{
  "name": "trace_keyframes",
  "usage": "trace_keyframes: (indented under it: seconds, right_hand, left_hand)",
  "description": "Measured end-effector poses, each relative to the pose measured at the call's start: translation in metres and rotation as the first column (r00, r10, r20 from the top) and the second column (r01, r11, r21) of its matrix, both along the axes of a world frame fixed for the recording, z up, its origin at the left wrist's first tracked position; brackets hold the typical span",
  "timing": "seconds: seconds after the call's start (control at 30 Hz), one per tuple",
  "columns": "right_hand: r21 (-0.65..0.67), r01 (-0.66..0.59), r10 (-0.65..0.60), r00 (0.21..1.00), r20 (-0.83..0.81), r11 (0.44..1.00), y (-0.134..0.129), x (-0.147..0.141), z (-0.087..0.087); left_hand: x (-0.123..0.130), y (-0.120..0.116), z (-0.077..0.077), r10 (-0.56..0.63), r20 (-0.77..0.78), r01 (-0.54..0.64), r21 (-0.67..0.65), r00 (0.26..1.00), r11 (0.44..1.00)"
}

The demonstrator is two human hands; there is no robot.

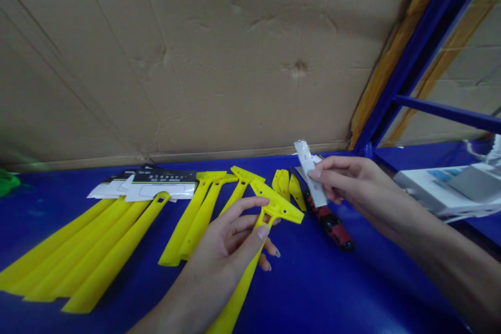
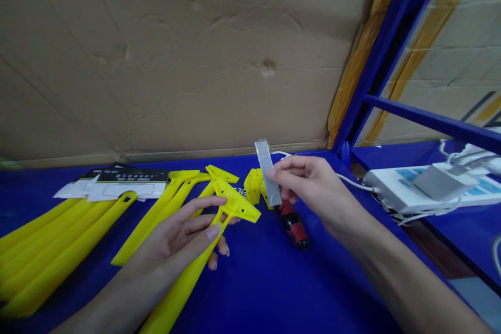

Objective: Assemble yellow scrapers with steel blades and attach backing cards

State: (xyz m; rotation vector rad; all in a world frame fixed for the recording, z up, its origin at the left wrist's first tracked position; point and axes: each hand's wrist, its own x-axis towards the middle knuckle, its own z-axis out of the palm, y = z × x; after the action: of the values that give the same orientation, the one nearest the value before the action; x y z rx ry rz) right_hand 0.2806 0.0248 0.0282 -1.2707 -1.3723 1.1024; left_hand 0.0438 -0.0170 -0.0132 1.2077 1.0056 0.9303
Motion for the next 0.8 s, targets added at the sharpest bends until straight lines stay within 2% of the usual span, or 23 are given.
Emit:
trace_keyframes:
  seconds: [0.13,0.23,0.33,0.6,0.8]
  right_hand:
    - [-0.107,-0.136,0.136,0.991,-0.009,0.985,-0.005,-0.011,0.000]
    - [-0.166,-0.168,0.171,0.985,0.007,0.972,-0.007,-0.015,0.000]
    - [-0.194,-0.183,0.188,0.982,0.008,0.964,-0.007,-0.015,-0.001]
    - [-0.175,-0.204,0.216,0.975,0.051,0.963,-0.005,-0.013,-0.002]
    - [-0.122,-0.194,0.206,0.974,0.095,0.973,-0.005,-0.014,-0.003]
  left_hand:
    - [0.003,-0.001,0.003,0.010,0.005,-0.010,0.012,1.000,1.000]
    - [0.003,-0.003,0.004,0.029,0.031,-0.030,0.033,0.999,0.999]
    - [0.002,-0.005,0.006,0.001,-0.001,-0.001,0.036,1.000,0.999]
    - [-0.003,-0.010,0.006,-0.047,-0.042,0.050,0.064,0.998,0.997]
    - [-0.002,-0.011,0.006,-0.019,-0.046,0.022,0.066,0.999,0.998]
